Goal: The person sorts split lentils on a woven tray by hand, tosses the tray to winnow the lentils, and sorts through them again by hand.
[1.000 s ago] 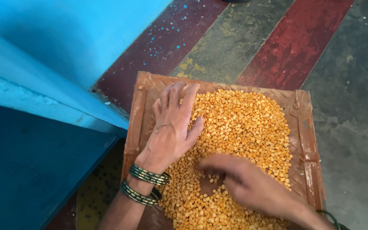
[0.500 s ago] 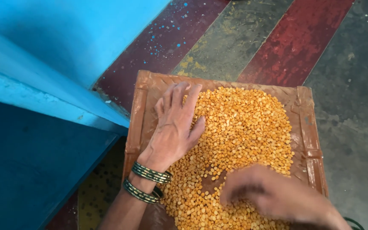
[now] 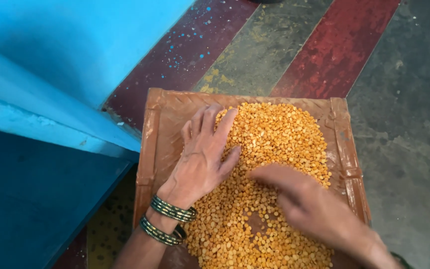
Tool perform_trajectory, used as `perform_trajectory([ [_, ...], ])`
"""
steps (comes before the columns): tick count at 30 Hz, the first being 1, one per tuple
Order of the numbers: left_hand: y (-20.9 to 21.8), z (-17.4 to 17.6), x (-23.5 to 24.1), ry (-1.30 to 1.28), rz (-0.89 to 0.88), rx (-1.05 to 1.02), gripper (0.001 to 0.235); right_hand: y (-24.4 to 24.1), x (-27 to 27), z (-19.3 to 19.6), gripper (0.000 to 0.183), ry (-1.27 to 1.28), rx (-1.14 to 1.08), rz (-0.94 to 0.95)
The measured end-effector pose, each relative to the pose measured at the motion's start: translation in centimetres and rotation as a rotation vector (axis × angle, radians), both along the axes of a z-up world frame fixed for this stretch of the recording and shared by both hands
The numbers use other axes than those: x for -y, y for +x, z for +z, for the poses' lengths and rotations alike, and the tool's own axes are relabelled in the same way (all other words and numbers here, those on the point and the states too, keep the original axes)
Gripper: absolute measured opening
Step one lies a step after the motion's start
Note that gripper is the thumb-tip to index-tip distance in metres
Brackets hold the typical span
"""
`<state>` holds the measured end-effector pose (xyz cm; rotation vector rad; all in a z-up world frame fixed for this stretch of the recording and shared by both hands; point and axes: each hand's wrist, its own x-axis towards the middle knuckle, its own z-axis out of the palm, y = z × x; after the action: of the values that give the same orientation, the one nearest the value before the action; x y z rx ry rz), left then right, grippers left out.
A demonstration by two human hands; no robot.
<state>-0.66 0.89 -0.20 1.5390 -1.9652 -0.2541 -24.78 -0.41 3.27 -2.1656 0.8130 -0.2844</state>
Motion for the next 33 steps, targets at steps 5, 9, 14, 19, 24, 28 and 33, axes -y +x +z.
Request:
perform_trajectory([
  [5, 0.2, -0.1, 0.0, -0.010, -0.005, -0.004, 0.068, -1.5, 2.3, 0.8, 0.049, 0.172, -0.149, -0.142],
  [9, 0.1, -0.2, 0.2, 0.007, 0.004, 0.001, 0.068, -3.3, 2.1, 0.4, 0.048, 0.269, -0.191, 0.092],
  [14, -0.2, -0.4, 0.5, 0.018, -0.008, 0.008, 0.067, -1.9, 2.3, 0.8, 0.050, 0.109, -0.140, -0.039],
  [19, -0.1, -0.6, 0.8, 0.018, 0.002, 0.008, 0.067, 1.2, 3.6, 0.7, 0.054, -0.217, -0.144, -0.237],
  [24, 0.4, -0.3, 1.1, 0.039, 0.046, 0.033, 0.065, 4.3, 3.4, -1.2, 0.067, -0.234, -0.395, -0.172],
  [28, 0.7, -0.1, 1.8, 0.070, 0.100, 0.042, 0.065, 5.6, 1.9, -1.9, 0.074, -0.298, -0.421, -0.048],
  [33, 1.1, -0.7, 1.5, 0.037, 0.118, 0.014, 0.062, 5.8, 1.2, -2.5, 0.080, -0.295, -0.347, 0.032],
])
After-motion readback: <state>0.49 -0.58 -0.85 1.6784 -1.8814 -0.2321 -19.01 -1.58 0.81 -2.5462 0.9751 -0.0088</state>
